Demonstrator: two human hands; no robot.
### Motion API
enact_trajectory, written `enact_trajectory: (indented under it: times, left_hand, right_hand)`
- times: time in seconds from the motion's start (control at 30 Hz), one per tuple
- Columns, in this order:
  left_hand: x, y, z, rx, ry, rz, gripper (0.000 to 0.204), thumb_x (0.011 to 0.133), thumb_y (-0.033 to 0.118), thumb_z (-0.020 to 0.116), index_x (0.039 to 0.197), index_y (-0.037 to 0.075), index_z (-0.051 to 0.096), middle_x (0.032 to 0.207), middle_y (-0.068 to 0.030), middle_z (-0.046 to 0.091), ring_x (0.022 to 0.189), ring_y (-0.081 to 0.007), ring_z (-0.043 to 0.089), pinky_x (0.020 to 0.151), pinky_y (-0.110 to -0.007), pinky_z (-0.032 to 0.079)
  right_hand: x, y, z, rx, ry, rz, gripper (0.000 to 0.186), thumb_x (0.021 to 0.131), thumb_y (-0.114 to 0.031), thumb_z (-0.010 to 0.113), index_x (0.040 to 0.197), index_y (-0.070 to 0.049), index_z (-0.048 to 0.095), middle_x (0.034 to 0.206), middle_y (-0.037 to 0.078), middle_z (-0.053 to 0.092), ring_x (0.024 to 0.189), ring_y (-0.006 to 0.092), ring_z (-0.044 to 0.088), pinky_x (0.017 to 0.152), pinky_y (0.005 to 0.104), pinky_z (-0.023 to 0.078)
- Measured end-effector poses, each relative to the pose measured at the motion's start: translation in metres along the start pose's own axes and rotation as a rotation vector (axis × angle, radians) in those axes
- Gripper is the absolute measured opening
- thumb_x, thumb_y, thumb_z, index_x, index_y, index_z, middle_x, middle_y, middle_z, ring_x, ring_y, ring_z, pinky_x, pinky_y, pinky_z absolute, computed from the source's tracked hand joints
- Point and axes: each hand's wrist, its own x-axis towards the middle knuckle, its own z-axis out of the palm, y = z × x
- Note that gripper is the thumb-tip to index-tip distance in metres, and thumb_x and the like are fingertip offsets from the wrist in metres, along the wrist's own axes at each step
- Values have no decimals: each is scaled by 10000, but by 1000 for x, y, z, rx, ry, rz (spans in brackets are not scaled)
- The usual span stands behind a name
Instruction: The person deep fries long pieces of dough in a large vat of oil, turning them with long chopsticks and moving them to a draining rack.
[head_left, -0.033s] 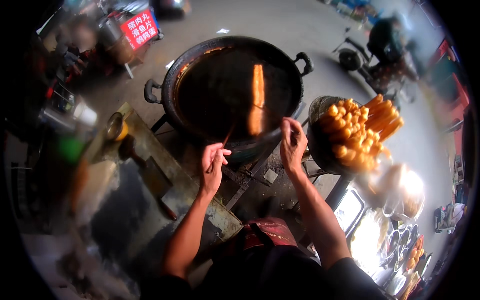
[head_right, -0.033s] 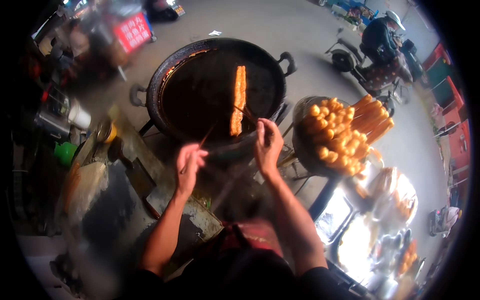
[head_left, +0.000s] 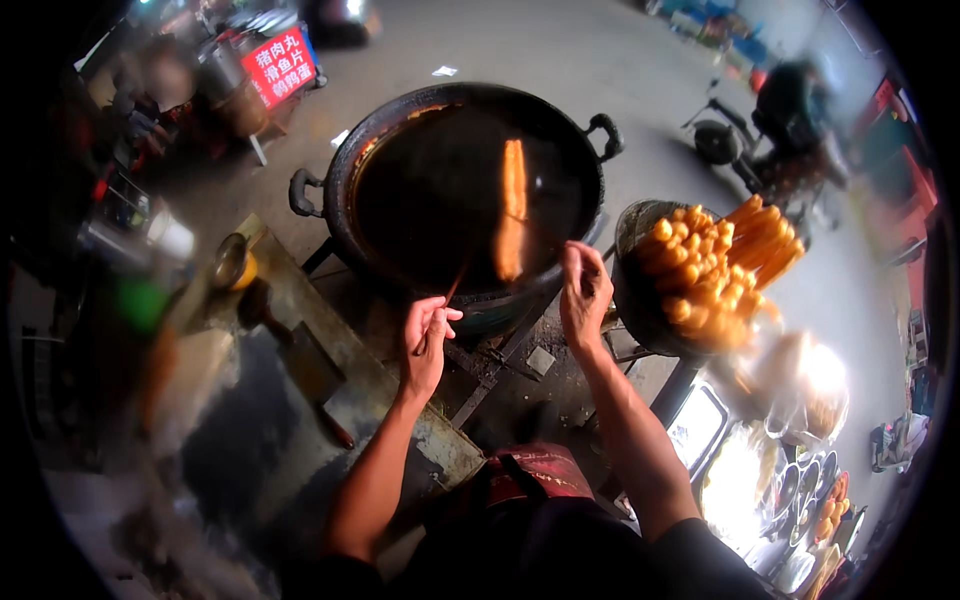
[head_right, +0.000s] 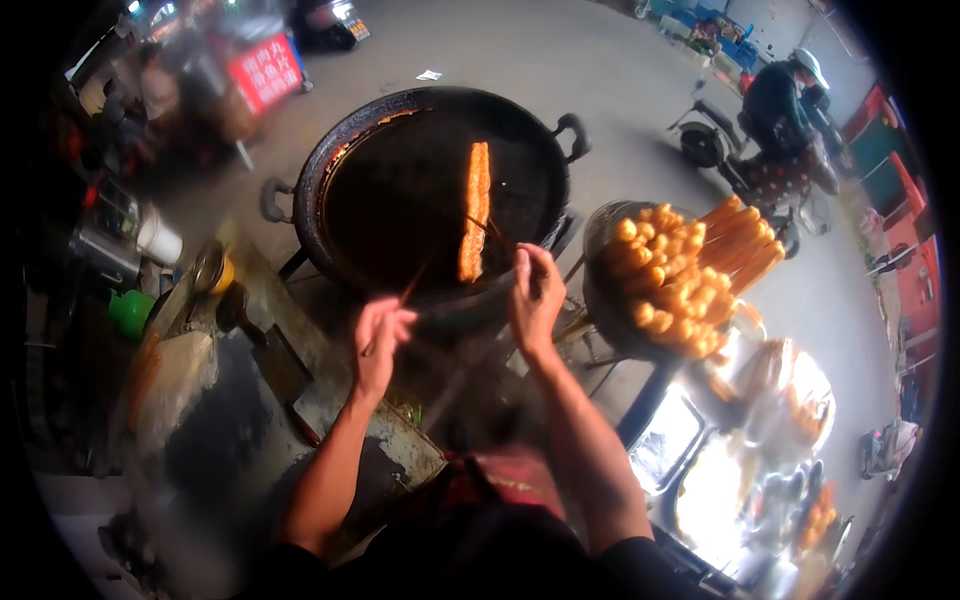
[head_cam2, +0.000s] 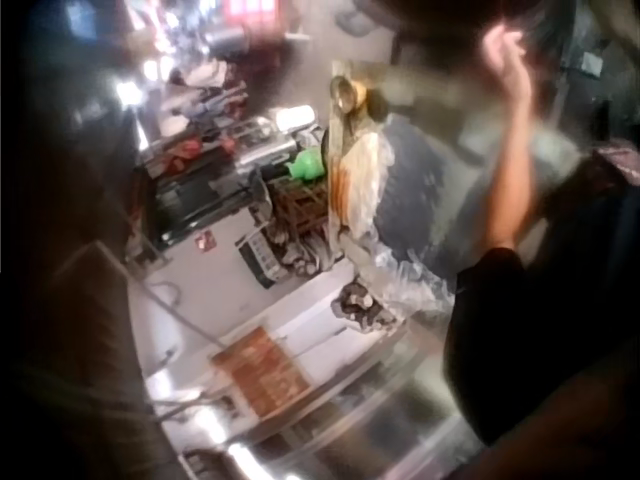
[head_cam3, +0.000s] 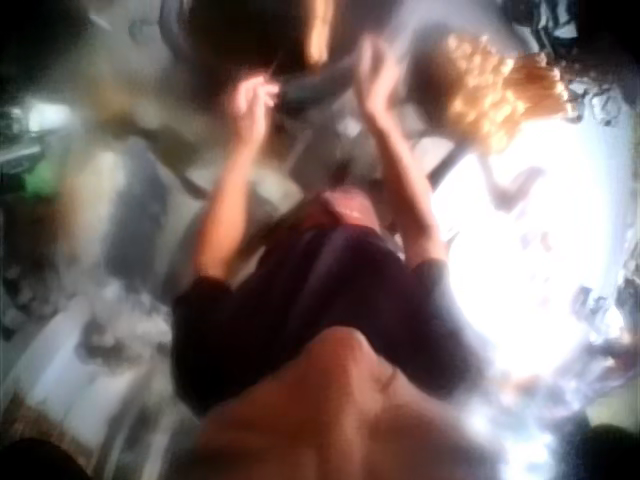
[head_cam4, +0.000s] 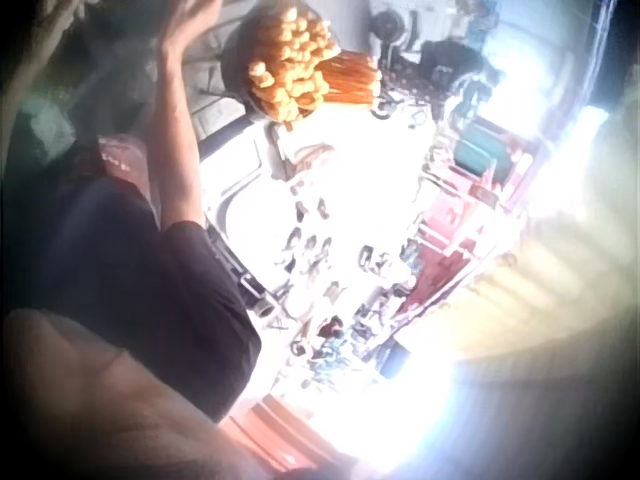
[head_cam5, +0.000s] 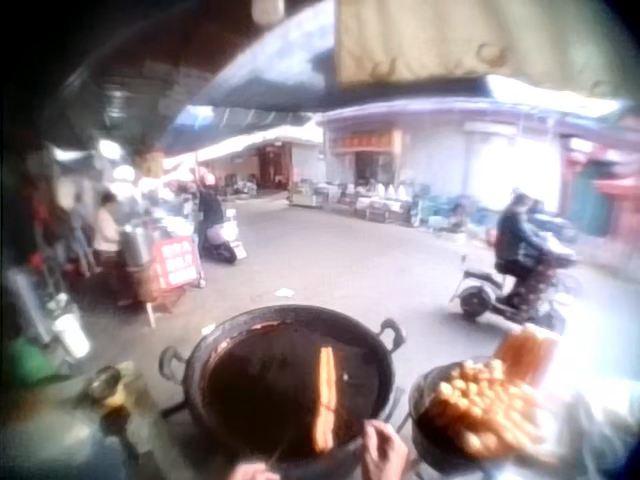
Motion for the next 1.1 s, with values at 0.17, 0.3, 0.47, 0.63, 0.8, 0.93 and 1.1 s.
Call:
enact_trajectory:
  times: [0.17,0.3,0.47,0.63,0.8,0.93,1.1]
  left_hand:
    - [1,-1,0,30,-17,16,285,1138,248,487,1293,19,555,1078,-89,712,827,-100,542,791,-264,483]
    - [1,-1,1,20,-5,2,276,1138,238,484,1287,16,555,1082,-93,714,837,-95,553,799,-263,492]
    - [0,2,1,42,10,-7,271,1138,227,481,1279,8,559,1074,-97,718,832,-93,556,798,-262,498]
    - [1,-6,-1,32,12,5,287,1138,242,482,1280,4,555,1085,-106,725,827,-98,561,793,-269,499]
    - [1,-8,1,12,7,-7,289,1136,240,485,1286,2,550,1086,-107,725,830,-99,564,793,-270,500]
    - [1,-8,4,10,4,-17,287,1135,236,486,1283,0,554,1089,-107,724,835,-100,568,795,-265,498]
    - [0,-9,3,17,11,-24,293,1133,237,488,1284,-4,557,1097,-108,721,844,-101,571,798,-266,496]
  right_hand:
    - [14,13,6,11,3,24,156,1051,-133,666,1124,-6,720,943,38,704,833,94,625,756,266,516]
    - [16,12,13,-184,-85,-237,89,1034,-70,674,1079,-1,709,926,56,680,826,85,636,735,243,511]
    - [7,-8,21,-133,-169,-310,155,949,39,689,1093,-19,698,1025,147,698,913,268,717,793,338,568]
    - [3,13,25,-138,-171,-284,98,1014,6,669,1105,11,704,973,91,687,840,103,672,728,249,540]
    - [1,5,25,-17,-74,-154,96,1034,-52,669,1103,3,707,916,39,658,775,70,590,687,235,492]
    - [7,12,26,-30,-54,-112,89,1006,-35,688,1088,-12,712,906,87,679,786,133,629,708,274,521]
    - [0,3,31,-276,-249,-264,105,986,16,682,1091,15,692,1003,143,693,839,237,715,741,315,560]
